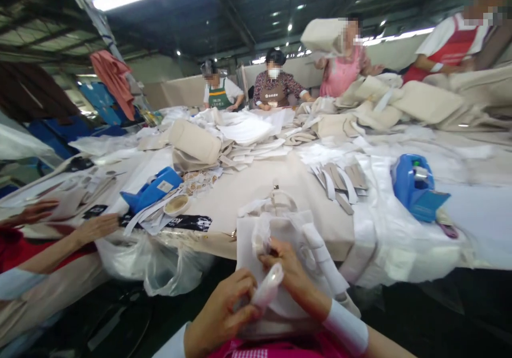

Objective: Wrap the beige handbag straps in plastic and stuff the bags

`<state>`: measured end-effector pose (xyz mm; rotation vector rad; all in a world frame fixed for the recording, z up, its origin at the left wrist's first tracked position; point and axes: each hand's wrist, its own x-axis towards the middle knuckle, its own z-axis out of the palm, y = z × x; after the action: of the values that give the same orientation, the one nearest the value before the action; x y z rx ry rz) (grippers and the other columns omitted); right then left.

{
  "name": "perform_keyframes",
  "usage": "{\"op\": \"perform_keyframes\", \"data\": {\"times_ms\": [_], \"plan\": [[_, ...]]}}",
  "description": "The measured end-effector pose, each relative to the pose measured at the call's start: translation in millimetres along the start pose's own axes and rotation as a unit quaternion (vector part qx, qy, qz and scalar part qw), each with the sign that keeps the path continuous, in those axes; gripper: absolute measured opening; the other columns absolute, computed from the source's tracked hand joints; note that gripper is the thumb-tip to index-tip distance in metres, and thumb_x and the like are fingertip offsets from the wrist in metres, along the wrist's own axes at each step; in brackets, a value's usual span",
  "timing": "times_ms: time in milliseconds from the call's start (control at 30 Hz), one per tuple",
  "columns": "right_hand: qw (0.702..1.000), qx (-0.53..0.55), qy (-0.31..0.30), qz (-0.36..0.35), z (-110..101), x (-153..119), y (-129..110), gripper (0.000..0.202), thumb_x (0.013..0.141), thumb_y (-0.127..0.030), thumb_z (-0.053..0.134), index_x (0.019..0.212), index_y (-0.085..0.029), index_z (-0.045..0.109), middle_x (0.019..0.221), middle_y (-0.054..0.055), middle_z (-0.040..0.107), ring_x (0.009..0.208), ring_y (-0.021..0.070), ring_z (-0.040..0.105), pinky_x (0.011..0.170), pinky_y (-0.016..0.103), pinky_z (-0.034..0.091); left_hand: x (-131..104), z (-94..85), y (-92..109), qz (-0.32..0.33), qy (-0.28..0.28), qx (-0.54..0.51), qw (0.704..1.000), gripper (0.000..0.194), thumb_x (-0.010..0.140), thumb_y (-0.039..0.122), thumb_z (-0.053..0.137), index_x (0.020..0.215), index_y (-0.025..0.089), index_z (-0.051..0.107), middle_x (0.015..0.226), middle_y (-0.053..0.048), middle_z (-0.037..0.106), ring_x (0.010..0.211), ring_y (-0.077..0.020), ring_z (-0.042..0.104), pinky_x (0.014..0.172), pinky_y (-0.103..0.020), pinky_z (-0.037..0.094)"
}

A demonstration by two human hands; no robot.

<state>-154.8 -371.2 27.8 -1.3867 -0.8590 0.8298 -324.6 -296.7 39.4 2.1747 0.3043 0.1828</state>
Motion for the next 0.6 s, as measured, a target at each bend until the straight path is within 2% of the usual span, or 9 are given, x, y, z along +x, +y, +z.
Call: {"op": "perform_keyframes", "data": {"times_ms": [100, 167, 233, 267, 300, 433, 500, 533, 600], "plan": [[1.0, 0.006, 0.001, 0.012, 1, 0, 1, 0.007, 0.067, -0.015, 0.052, 0.064, -0.021, 0.054, 0.062, -0.002, 0.051, 0.059, 0.0144, 0.049, 0.054, 0.025, 0.039, 2, -15.6, -2, -0.01, -0.067, -0.049, 0.996, 0.029, 0.081, 0.046, 0.069, 0.079, 0.018, 0.06, 0.094, -0.002, 0.056, 0.088, -0.0183, 0.054, 0.076, -0.026, 0.04], [1.0, 0.016, -0.001, 0.017, 2, -1, 1, 0.01, 0.066, -0.013, 0.052, 0.063, -0.022, 0.053, 0.066, -0.001, 0.051, 0.061, 0.0148, 0.05, 0.054, 0.025, 0.041, 4, -32.6, 0, -0.003, -0.137, -0.085, 0.987, 0.035, 0.078, 0.052, 0.07, 0.091, 0.019, 0.064, 0.104, -0.005, 0.057, 0.096, -0.0213, 0.055, 0.085, -0.029, 0.042], [1.0, 0.019, -0.001, 0.025, 2, -1, 0, 0.011, 0.065, -0.012, 0.051, 0.063, -0.023, 0.053, 0.069, 0.0, 0.051, 0.062, 0.0154, 0.05, 0.054, 0.025, 0.042, 6, -48.5, 0, -0.002, -0.207, -0.125, 0.97, 0.041, 0.079, 0.053, 0.068, 0.104, 0.021, 0.066, 0.116, -0.008, 0.056, 0.107, -0.0247, 0.054, 0.096, -0.034, 0.04], [0.999, 0.016, 0.001, 0.028, 1, 0, -1, 0.011, 0.065, -0.012, 0.052, 0.062, -0.023, 0.052, 0.069, 0.0, 0.051, 0.063, 0.0157, 0.05, 0.054, 0.025, 0.042, 8, -54.0, -1, -0.011, -0.212, -0.155, 0.965, 0.04, 0.082, 0.052, 0.066, 0.108, 0.022, 0.065, 0.12, -0.009, 0.056, 0.108, -0.0252, 0.054, 0.097, -0.036, 0.04], [1.0, 0.011, 0.002, 0.029, 1, 0, -1, 0.012, 0.065, -0.012, 0.052, 0.061, -0.023, 0.051, 0.069, 0.0, 0.051, 0.064, 0.016, 0.05, 0.054, 0.025, 0.042, 11, -57.2, -3, -0.03, -0.187, -0.187, 0.964, 0.036, 0.085, 0.049, 0.063, 0.109, 0.022, 0.065, 0.12, -0.008, 0.056, 0.108, -0.0248, 0.054, 0.097, -0.036, 0.041], [1.0, -0.011, -0.014, 0.012, 0, 3, 4, 0.013, 0.069, -0.012, 0.052, 0.063, -0.023, 0.054, 0.073, 0.001, 0.054, 0.069, 0.017, 0.052, 0.059, 0.026, 0.043, 29, -48.9, -15, -0.11, 0.042, -0.24, 0.964, 0.023, 0.092, 0.033, 0.056, 0.11, 0.024, 0.066, 0.114, -0.005, 0.06, 0.11, -0.022, 0.054, 0.099, -0.033, 0.04], [1.0, -0.009, -0.027, -0.001, 0, 4, 8, 0.015, 0.073, -0.012, 0.052, 0.072, -0.023, 0.062, 0.082, 0.002, 0.058, 0.073, 0.0175, 0.053, 0.06, 0.026, 0.043, 41, -39.1, -17, -0.104, 0.068, -0.23, 0.965, 0.024, 0.091, 0.03, 0.057, 0.111, 0.024, 0.068, 0.113, -0.005, 0.06, 0.111, -0.0217, 0.053, 0.101, -0.032, 0.038], [0.999, -0.009, -0.032, -0.006, 1, 4, 10, 0.017, 0.074, -0.012, 0.052, 0.077, -0.023, 0.065, 0.085, 0.003, 0.06, 0.075, 0.0177, 0.054, 0.061, 0.026, 0.044, 47, -34.7, -16, -0.097, 0.064, -0.238, 0.964, 0.023, 0.09, 0.032, 0.058, 0.109, 0.023, 0.069, 0.11, -0.005, 0.06, 0.106, -0.0208, 0.055, 0.096, -0.03, 0.042], [0.999, -0.018, -0.035, -0.017, 0, 4, 13, 0.018, 0.078, -0.014, 0.054, 0.082, -0.023, 0.068, 0.089, 0.004, 0.061, 0.079, 0.0182, 0.054, 0.064, 0.026, 0.045, 57, -28.1, -14, -0.107, 0.052, -0.278, 0.953, 0.025, 0.089, 0.037, 0.06, 0.101, 0.02, 0.072, 0.1, -0.004, 0.058, 0.081, -0.0145, 0.058, 0.071, -0.023, 0.047]]}}
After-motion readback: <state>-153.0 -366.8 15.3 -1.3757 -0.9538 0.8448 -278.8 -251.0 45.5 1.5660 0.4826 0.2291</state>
